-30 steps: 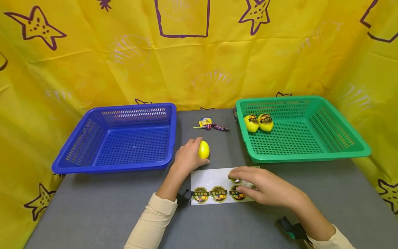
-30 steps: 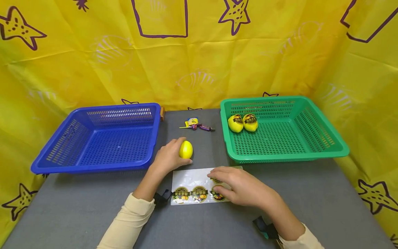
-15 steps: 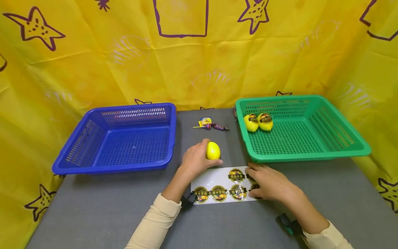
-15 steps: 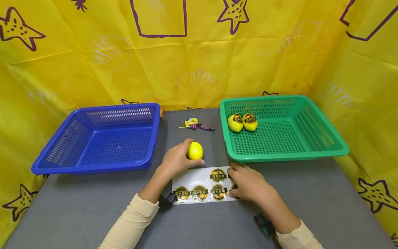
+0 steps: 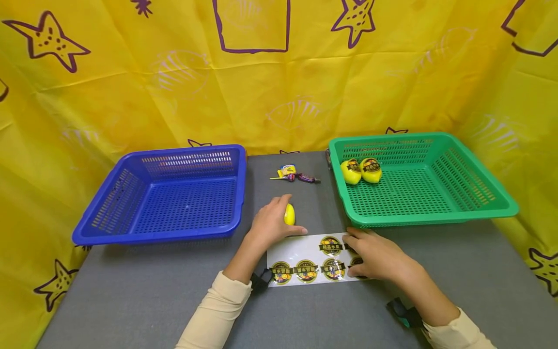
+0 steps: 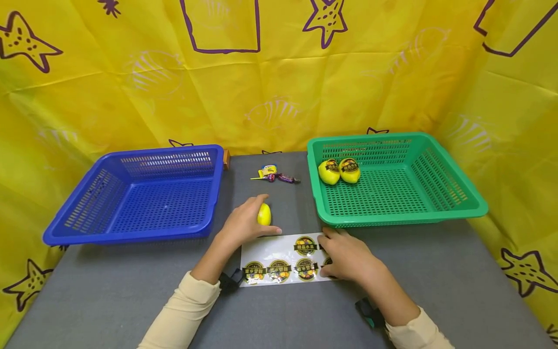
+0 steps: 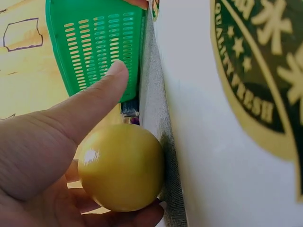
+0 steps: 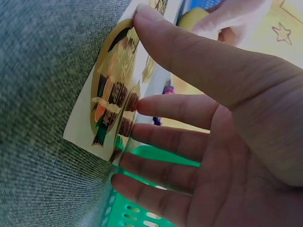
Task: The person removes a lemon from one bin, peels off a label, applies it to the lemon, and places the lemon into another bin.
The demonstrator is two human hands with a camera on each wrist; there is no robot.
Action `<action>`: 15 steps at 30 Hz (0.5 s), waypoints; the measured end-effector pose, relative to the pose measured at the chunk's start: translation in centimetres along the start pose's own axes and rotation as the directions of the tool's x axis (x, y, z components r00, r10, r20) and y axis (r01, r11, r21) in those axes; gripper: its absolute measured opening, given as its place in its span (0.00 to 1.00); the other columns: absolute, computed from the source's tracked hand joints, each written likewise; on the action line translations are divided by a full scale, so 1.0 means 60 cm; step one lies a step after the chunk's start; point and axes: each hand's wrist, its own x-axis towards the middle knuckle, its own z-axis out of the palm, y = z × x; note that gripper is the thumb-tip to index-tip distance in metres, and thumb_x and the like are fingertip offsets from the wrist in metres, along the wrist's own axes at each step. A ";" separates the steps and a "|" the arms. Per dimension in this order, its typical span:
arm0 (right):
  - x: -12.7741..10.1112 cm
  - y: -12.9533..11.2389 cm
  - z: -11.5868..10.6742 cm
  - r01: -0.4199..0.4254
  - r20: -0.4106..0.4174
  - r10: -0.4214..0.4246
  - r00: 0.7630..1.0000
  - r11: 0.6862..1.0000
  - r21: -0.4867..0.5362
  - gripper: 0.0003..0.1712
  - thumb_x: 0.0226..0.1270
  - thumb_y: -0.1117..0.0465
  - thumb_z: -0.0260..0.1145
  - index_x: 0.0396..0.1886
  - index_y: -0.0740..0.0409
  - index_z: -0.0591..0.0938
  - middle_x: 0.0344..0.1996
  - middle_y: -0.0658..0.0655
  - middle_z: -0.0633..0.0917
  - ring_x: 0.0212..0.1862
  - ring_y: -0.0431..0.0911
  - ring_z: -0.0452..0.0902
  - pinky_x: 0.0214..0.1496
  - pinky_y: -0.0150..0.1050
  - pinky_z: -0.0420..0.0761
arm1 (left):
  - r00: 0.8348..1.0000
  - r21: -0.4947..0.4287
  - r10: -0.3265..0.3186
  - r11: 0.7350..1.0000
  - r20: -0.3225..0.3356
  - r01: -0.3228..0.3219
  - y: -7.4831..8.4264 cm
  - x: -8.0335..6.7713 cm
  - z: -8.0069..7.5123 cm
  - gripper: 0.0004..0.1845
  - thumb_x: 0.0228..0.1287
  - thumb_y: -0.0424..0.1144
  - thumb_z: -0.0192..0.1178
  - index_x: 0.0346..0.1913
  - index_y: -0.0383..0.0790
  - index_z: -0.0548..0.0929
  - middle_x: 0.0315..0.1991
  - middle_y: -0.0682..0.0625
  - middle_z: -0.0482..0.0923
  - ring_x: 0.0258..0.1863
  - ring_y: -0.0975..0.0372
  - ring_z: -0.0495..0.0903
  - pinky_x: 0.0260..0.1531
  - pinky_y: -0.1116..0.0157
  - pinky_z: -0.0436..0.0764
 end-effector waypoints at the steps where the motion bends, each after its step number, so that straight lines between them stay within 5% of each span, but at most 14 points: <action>1: 0.000 0.000 0.000 0.000 0.000 0.000 1.000 1.000 0.000 0.40 0.50 0.51 0.81 0.60 0.68 0.79 0.62 0.72 0.75 0.61 0.67 0.72 0.57 0.59 0.76 | 1.000 0.004 0.000 1.000 0.002 0.000 0.000 -0.001 -0.002 0.53 0.46 0.61 0.78 0.72 0.40 0.68 0.61 0.39 0.75 0.53 0.46 0.78 0.53 0.48 0.77; 10: 0.000 0.001 0.000 0.004 -0.008 -0.004 1.000 1.000 -0.006 0.41 0.49 0.51 0.82 0.60 0.68 0.79 0.62 0.72 0.75 0.61 0.67 0.72 0.57 0.58 0.76 | 0.999 0.026 -0.032 0.999 0.014 0.031 0.000 -0.004 -0.015 0.53 0.46 0.59 0.79 0.73 0.41 0.67 0.66 0.39 0.71 0.58 0.43 0.74 0.54 0.44 0.76; 15: 0.000 0.000 0.002 0.006 -0.006 -0.006 1.000 1.000 -0.009 0.41 0.49 0.51 0.82 0.59 0.69 0.79 0.62 0.72 0.75 0.61 0.67 0.73 0.56 0.58 0.76 | 0.998 0.140 0.026 0.990 -0.065 -0.017 0.023 -0.015 -0.013 0.50 0.45 0.60 0.78 0.71 0.42 0.71 0.68 0.39 0.69 0.70 0.40 0.61 0.64 0.41 0.65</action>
